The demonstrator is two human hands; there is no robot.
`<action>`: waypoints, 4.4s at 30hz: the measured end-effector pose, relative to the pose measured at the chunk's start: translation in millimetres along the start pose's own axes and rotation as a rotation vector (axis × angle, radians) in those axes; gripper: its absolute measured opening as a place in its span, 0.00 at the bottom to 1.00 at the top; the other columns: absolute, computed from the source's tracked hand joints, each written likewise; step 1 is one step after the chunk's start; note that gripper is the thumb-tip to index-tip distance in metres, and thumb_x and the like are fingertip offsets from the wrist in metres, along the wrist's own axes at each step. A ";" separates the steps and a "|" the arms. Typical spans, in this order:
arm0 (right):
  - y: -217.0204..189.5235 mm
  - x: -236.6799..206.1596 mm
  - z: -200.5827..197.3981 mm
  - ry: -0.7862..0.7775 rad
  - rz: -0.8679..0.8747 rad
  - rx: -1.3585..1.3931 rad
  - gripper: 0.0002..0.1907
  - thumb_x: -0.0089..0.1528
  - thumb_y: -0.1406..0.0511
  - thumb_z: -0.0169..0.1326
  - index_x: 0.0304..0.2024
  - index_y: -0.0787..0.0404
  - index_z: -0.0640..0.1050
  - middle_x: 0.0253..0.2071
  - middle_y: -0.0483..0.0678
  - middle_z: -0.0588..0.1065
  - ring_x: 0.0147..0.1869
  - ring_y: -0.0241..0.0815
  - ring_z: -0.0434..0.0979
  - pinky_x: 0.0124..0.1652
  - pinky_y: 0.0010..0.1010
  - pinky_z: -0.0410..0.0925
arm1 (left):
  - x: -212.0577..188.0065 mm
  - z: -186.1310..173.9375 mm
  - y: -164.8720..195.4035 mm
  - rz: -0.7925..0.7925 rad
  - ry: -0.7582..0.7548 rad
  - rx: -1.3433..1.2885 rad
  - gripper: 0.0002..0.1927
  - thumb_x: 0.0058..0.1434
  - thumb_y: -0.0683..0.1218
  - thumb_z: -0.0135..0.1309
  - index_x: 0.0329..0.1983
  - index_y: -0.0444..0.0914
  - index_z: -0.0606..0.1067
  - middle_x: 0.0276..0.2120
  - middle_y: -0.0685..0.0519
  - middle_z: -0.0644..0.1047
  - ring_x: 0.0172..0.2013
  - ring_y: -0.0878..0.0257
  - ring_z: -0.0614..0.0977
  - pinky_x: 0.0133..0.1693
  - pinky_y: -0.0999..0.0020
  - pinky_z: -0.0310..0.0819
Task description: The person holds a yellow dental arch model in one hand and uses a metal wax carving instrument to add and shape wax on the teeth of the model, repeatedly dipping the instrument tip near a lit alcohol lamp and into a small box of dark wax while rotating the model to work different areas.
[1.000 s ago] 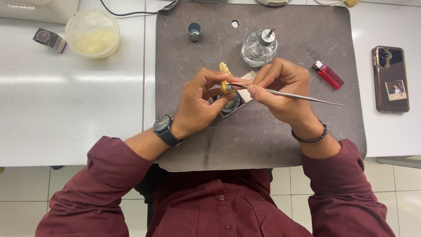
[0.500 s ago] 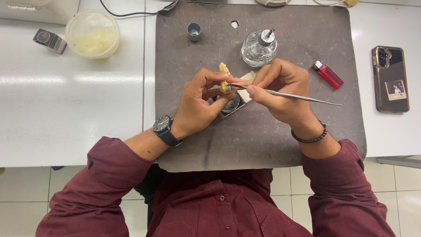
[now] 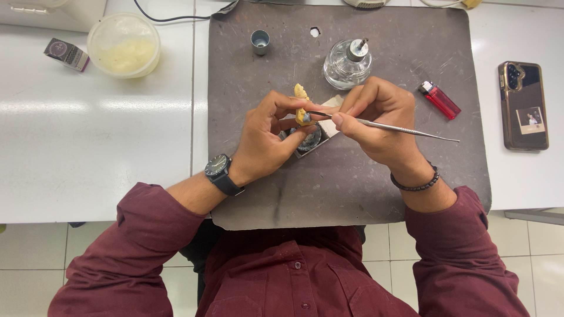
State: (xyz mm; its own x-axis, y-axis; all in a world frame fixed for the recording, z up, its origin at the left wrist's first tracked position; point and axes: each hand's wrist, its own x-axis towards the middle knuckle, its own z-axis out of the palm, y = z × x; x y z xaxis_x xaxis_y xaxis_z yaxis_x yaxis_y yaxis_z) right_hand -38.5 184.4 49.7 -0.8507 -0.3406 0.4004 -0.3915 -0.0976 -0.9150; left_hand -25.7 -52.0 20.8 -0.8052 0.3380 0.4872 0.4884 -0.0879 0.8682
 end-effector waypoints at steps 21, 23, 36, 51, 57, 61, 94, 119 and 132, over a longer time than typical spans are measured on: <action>21.8 2.7 -23.7 0.351 -0.101 0.034 0.11 0.73 0.75 0.61 0.42 0.63 0.70 0.35 0.52 0.76 0.36 0.40 0.82 0.39 0.29 0.80 | -0.3 -22.6 -8.7 -0.300 -0.120 -0.632 0.33 0.63 0.33 0.54 0.74 0.32 0.65 0.57 0.43 0.78 0.47 0.66 0.80 0.54 0.69 0.79; 22.0 1.7 -23.9 0.352 -0.096 0.022 0.11 0.74 0.75 0.60 0.43 0.63 0.70 0.35 0.52 0.76 0.36 0.40 0.82 0.39 0.29 0.80 | -1.3 -23.5 -11.1 -0.304 -0.157 -0.720 0.35 0.60 0.33 0.52 0.74 0.32 0.66 0.55 0.44 0.79 0.43 0.67 0.79 0.50 0.71 0.78; 20.2 1.5 -26.0 0.366 -0.095 -0.015 0.10 0.74 0.75 0.60 0.43 0.63 0.71 0.36 0.52 0.77 0.36 0.40 0.83 0.38 0.27 0.79 | -2.0 -25.1 -8.2 -0.348 -0.271 -0.727 0.34 0.57 0.33 0.49 0.71 0.30 0.68 0.51 0.45 0.80 0.38 0.68 0.77 0.47 0.73 0.76; 22.1 4.9 -29.9 0.426 -0.086 -0.128 0.10 0.74 0.73 0.62 0.43 0.64 0.72 0.35 0.52 0.78 0.36 0.38 0.83 0.38 0.25 0.79 | -0.1 -25.2 -6.5 -0.376 -0.220 -0.707 0.35 0.58 0.32 0.47 0.72 0.30 0.67 0.52 0.47 0.79 0.39 0.69 0.77 0.47 0.74 0.77; 22.7 6.1 -30.1 0.416 -0.087 -0.159 0.10 0.74 0.73 0.62 0.43 0.64 0.72 0.35 0.51 0.78 0.36 0.38 0.83 0.37 0.25 0.79 | -0.5 -26.2 -11.0 -0.386 -0.198 -0.758 0.36 0.55 0.32 0.45 0.72 0.29 0.68 0.50 0.46 0.79 0.39 0.68 0.77 0.47 0.73 0.77; 22.5 5.4 -28.4 0.409 -0.087 -0.167 0.11 0.74 0.73 0.62 0.42 0.63 0.72 0.35 0.51 0.78 0.36 0.38 0.83 0.37 0.25 0.79 | -1.6 -28.3 -11.9 -0.400 -0.177 -0.815 0.37 0.54 0.34 0.46 0.72 0.29 0.67 0.50 0.45 0.79 0.39 0.68 0.76 0.46 0.73 0.77; 27.3 4.9 -25.7 0.381 -0.102 -0.256 0.12 0.75 0.71 0.63 0.42 0.63 0.71 0.35 0.50 0.78 0.36 0.37 0.83 0.38 0.23 0.79 | -6.3 -31.0 -16.9 -0.355 -0.201 -0.803 0.35 0.56 0.34 0.49 0.72 0.28 0.68 0.50 0.46 0.78 0.40 0.66 0.77 0.49 0.73 0.77; 41.5 15.1 -27.3 0.373 -0.136 -0.540 0.09 0.72 0.74 0.65 0.44 0.70 0.76 0.41 0.51 0.78 0.43 0.38 0.85 0.38 0.24 0.80 | -10.1 -20.1 -13.1 -0.167 -0.041 -0.342 0.26 0.68 0.34 0.60 0.66 0.34 0.65 0.55 0.46 0.77 0.58 0.59 0.82 0.64 0.63 0.81; 51.5 12.9 -22.9 0.390 -0.123 -0.555 0.08 0.72 0.73 0.65 0.44 0.69 0.76 0.42 0.51 0.78 0.44 0.38 0.84 0.37 0.24 0.80 | -15.6 -31.6 -14.2 -0.254 -0.197 -0.502 0.27 0.66 0.34 0.59 0.69 0.35 0.69 0.54 0.47 0.79 0.55 0.59 0.83 0.63 0.62 0.79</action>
State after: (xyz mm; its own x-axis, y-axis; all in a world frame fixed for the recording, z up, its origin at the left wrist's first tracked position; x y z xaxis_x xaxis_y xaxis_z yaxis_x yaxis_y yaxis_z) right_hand -77.7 196.4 8.9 -0.8121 0.0141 0.5833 -0.5261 0.4148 -0.7424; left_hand -30.7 -85.7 3.8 -0.7748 0.5700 0.2736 0.0314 -0.3976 0.9170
